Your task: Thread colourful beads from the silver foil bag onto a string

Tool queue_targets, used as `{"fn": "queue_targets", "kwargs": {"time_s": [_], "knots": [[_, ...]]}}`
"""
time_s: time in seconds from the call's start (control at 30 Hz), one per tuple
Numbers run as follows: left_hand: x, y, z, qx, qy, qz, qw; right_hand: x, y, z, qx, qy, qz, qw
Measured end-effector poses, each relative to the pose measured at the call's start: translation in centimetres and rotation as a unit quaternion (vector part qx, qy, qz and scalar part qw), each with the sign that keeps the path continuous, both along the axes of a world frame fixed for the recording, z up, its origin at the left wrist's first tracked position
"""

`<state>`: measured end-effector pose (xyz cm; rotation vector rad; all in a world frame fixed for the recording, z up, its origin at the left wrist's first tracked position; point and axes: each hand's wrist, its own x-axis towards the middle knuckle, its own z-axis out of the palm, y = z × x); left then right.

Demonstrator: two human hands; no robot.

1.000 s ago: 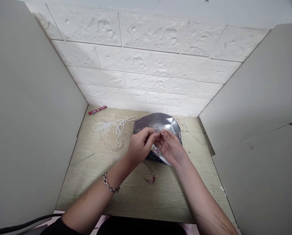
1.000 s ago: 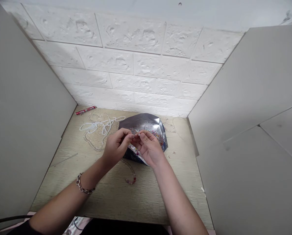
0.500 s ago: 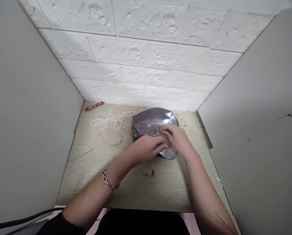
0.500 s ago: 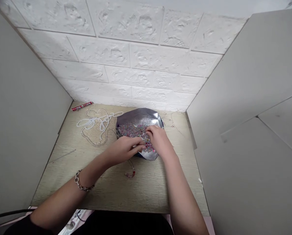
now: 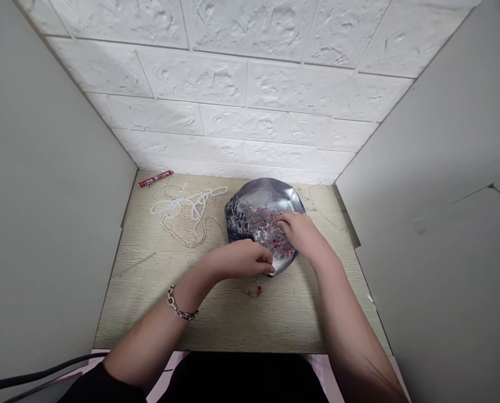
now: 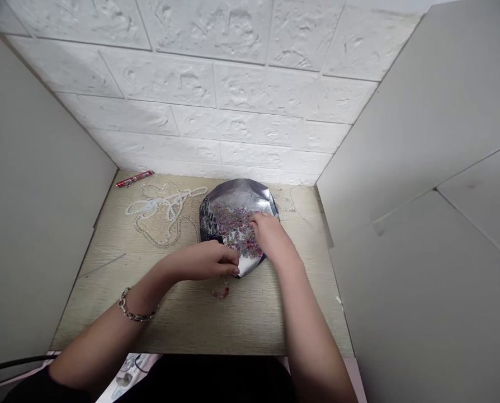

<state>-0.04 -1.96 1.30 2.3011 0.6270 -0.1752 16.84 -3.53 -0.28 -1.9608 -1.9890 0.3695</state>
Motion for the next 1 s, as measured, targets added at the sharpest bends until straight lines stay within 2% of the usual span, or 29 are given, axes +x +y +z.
{"fn": "queue_targets", "kwargs": {"time_s": [0.23,0.4,0.53,0.63,0.8,0.9,1.0], "knots": [[0.6,-0.5,-0.9,0.058,-0.004,0.017,0.998,-0.8,-1.1,2.5,-0.045,-0.013,-0.023,0.999],[1.0,-0.8,-1.7,0.129,-0.020,0.019,0.991,-1.0,-1.3,1.6,-0.120,-0.069,0.000,0.990],[1.1,-0.8,-1.7,0.128,-0.019,0.024,0.991,-1.2,-1.4,0.9,-0.144,-0.096,0.033,0.984],[1.1,-0.8,-1.8,0.149,-0.005,0.020,0.989,-1.0,-1.4,1.2,-0.138,-0.060,0.013,0.989],[1.8,-1.4,-2.3,0.250,-0.028,0.037,0.967,0.1,-1.7,1.9,-0.125,0.005,-0.053,0.991],[2.5,-1.9,-2.7,0.305,-0.028,0.058,0.950,0.5,-1.9,1.8,-0.122,0.023,-0.057,0.991],[3.0,-2.2,-2.8,0.327,-0.009,0.064,0.943,0.6,-2.0,1.7,-0.126,0.038,-0.050,0.990]]}}
